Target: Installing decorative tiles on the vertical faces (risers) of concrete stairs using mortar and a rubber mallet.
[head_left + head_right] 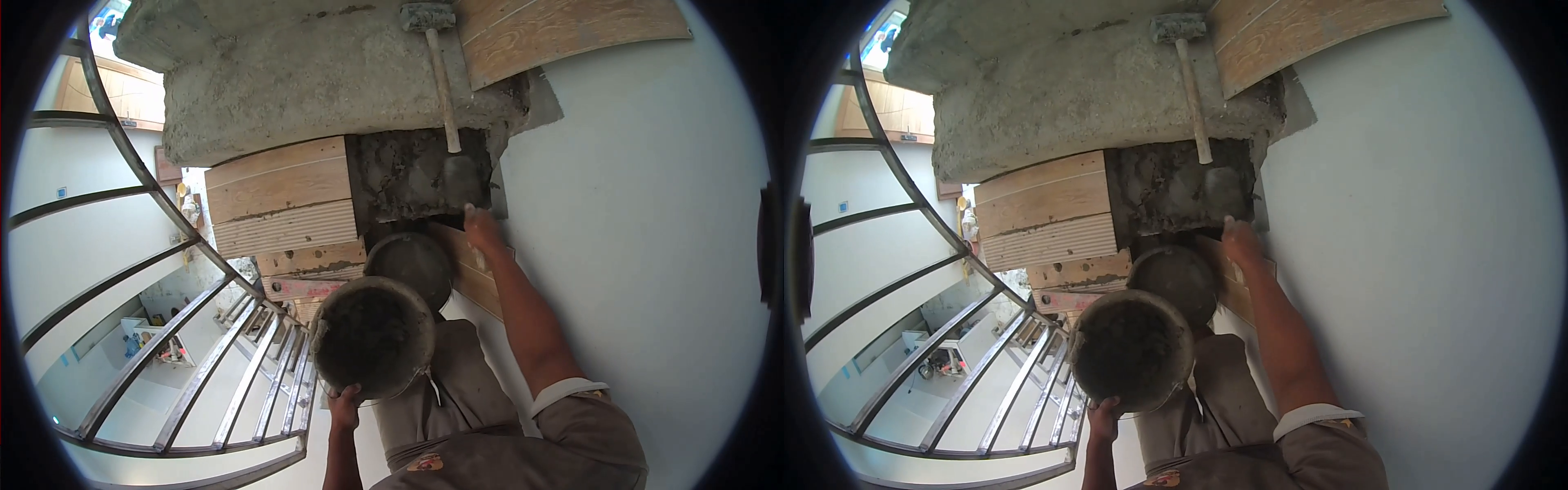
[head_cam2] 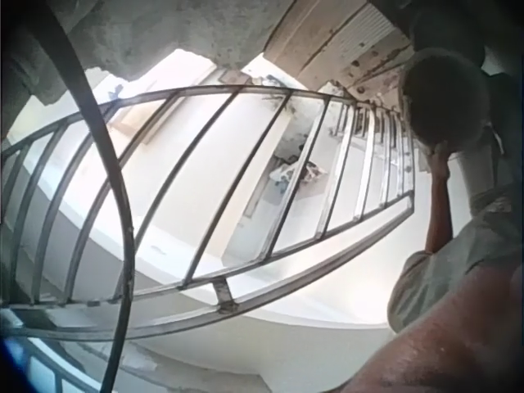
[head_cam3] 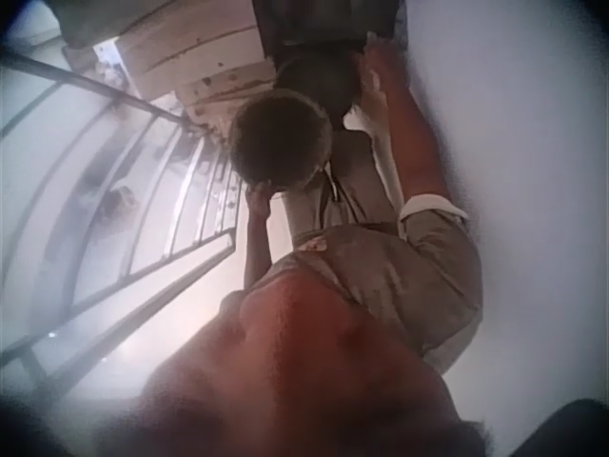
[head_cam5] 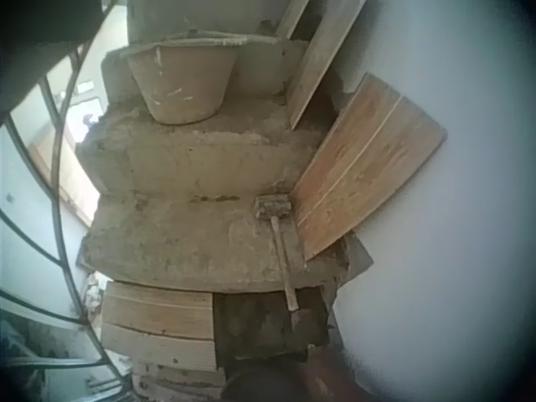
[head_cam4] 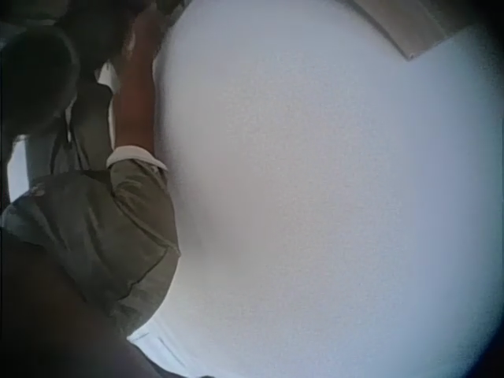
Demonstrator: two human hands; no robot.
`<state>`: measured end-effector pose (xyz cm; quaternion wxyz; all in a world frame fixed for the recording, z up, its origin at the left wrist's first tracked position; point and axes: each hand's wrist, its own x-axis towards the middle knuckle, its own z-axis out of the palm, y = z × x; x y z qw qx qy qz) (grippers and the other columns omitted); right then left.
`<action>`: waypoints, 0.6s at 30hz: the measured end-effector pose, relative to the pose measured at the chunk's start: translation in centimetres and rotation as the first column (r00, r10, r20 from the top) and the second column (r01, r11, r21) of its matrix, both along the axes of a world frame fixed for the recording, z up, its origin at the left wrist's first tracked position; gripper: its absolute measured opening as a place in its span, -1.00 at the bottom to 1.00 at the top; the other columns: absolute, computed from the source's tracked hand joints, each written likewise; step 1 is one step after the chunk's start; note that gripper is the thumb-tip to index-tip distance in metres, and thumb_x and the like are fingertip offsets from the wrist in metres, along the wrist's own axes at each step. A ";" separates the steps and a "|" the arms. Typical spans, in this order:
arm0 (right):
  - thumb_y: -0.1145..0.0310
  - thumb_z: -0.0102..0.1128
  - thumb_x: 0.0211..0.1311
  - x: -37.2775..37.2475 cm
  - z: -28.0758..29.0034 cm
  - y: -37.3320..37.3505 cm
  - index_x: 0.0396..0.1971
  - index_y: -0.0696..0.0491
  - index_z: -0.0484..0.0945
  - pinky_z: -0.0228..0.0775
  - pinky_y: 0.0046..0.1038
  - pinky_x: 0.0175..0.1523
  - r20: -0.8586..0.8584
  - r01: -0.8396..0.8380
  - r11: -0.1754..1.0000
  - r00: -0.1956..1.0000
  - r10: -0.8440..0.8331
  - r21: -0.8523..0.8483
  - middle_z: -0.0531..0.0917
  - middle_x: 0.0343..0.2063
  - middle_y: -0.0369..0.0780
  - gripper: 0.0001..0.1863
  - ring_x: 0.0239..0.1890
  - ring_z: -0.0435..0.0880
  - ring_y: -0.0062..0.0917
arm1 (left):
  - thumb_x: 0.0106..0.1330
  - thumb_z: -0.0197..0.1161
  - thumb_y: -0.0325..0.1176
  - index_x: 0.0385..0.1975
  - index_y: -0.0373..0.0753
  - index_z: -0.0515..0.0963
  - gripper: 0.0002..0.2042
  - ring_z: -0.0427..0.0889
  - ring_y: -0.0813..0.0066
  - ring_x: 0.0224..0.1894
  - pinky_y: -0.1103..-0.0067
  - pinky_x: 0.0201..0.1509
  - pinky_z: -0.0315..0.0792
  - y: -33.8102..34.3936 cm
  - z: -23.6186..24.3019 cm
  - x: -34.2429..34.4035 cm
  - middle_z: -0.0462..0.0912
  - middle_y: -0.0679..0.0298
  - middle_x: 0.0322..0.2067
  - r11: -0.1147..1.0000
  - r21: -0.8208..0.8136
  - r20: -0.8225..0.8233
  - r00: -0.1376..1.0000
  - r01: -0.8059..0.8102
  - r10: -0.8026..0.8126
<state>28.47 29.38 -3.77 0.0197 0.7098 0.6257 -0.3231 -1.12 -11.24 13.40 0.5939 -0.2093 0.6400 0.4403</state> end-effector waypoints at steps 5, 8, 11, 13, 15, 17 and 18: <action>-0.16 -0.09 0.51 -8.5 5.6 -4.5 -0.38 0.05 0.47 0.45 -0.29 -0.58 -0.302 0.445 0.648 0.626 -0.719 -0.619 0.46 -0.66 -0.30 -0.47 -0.73 0.49 -0.45 | 0.13 0.29 -0.55 0.03 -0.22 0.50 -0.59 0.68 0.40 -0.19 0.50 -0.23 0.65 -2.1 0.3 -0.5 0.64 0.29 -0.13 0.998 -0.069 -0.036 0.999 0.005 -0.007; -0.23 -0.03 0.46 -7.6 5.6 -4.2 -0.41 0.00 0.45 0.41 -0.33 -0.60 -0.365 0.374 0.677 0.628 -0.688 -0.634 0.46 -0.65 -0.32 -0.45 -0.72 0.46 -0.49 | 0.13 0.28 -0.55 0.02 -0.22 0.50 -0.60 0.68 0.42 -0.20 0.51 -0.24 0.64 -2.2 0.6 -0.8 0.63 0.30 -0.14 0.998 -0.066 -0.045 0.999 -0.014 0.011; -0.28 0.01 0.42 -8.1 2.5 -2.1 -0.39 -0.04 0.44 0.40 -0.35 -0.58 -0.376 0.510 0.608 0.490 -0.787 -0.609 0.44 -0.63 -0.36 -0.45 -0.69 0.45 -0.54 | 0.13 0.27 -0.56 0.02 -0.23 0.49 -0.60 0.67 0.42 -0.20 0.52 -0.24 0.64 -2.3 -0.1 -1.0 0.63 0.29 -0.14 0.999 -0.050 -0.020 1.000 0.016 -0.017; -0.20 0.00 0.46 -10.2 0.4 -0.4 -0.40 -0.04 0.45 0.42 -0.28 -0.55 -0.426 0.552 0.544 0.339 -0.839 -0.632 0.48 -0.62 -0.31 -0.50 -0.66 0.52 -0.49 | 0.13 0.26 -0.57 0.02 -0.24 0.49 -0.60 0.68 0.40 -0.18 0.52 -0.22 0.65 -1.6 0.0 -0.5 0.63 0.29 -0.13 0.997 -0.077 -0.003 1.000 -0.005 0.004; -0.06 -0.03 0.50 -12.8 -1.6 1.3 -0.36 0.01 0.50 0.51 -0.15 -0.39 -0.525 0.264 0.951 0.793 -0.309 -0.160 0.57 -0.57 -0.14 -0.57 -0.51 0.64 -0.27 | 0.13 0.26 -0.57 0.03 -0.25 0.48 -0.59 0.68 0.39 -0.18 0.51 -0.21 0.65 -1.4 -0.5 -0.5 0.63 0.28 -0.13 0.998 -0.053 0.013 1.000 0.020 -0.020; 0.02 -0.06 0.52 -14.5 -2.1 0.8 -0.32 0.05 0.53 0.55 -0.06 -0.26 -0.264 -0.199 0.950 0.928 0.261 0.240 0.62 -0.52 -0.02 -0.60 -0.40 0.70 -0.11 | 0.13 0.26 -0.57 0.04 -0.26 0.47 -0.58 0.68 0.39 -0.18 0.51 -0.21 0.65 -1.0 0.0 -0.7 0.63 0.28 -0.13 0.998 -0.044 0.018 0.999 0.038 -0.037; 0.07 -0.10 0.52 -16.0 -0.9 -0.4 -0.28 0.10 0.55 0.52 -0.03 -0.13 -0.177 -0.182 0.980 0.965 0.194 0.080 0.64 -0.45 0.06 -0.60 -0.28 0.68 -0.01 | 0.11 0.26 -0.57 0.08 -0.28 0.46 -0.54 0.67 0.36 -0.16 0.49 -0.18 0.63 -0.8 0.9 -1.0 0.62 0.24 -0.10 0.998 -0.054 -0.008 1.000 0.026 -0.027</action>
